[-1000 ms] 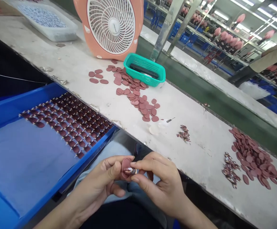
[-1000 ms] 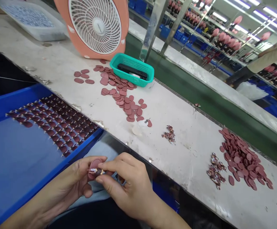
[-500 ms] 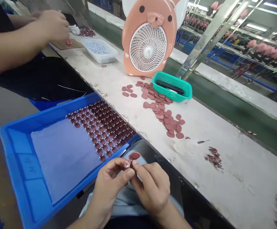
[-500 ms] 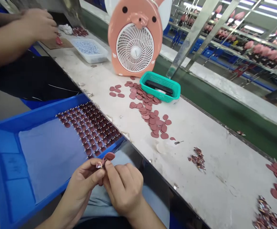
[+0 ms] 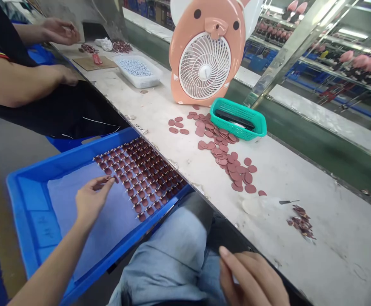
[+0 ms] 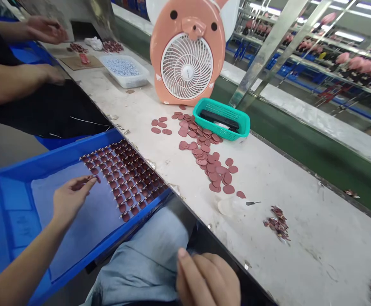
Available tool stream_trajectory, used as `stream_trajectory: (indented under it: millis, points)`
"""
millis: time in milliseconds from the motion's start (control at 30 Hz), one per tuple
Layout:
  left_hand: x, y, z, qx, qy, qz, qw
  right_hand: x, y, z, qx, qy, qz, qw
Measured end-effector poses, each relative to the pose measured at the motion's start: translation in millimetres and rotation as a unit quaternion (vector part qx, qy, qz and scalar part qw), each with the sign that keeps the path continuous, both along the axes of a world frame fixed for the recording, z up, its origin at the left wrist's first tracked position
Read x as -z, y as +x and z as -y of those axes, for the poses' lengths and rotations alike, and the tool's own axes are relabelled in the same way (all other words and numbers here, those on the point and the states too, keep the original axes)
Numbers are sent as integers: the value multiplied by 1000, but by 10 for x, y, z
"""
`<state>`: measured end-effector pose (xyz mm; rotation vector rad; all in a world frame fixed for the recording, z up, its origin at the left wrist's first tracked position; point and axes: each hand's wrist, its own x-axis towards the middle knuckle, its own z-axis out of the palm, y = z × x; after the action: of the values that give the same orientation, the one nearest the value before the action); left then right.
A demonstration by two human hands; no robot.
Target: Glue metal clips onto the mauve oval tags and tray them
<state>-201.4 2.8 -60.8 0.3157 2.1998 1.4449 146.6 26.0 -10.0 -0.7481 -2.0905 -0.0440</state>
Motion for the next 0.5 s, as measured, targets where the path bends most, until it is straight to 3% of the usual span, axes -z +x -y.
stream_trajectory:
  millis: [133,333,500]
  points:
    - [61,-427,-138,24,-109,-58,992,78,303,-67,40,23,20,999]
    - [74,-551,-262,80,-172,-66,980,61,541,-109,74,52,59,994]
    - [-191,-493,-208,137,-148,-17,979,-74,862,-179,96,88,97,987]
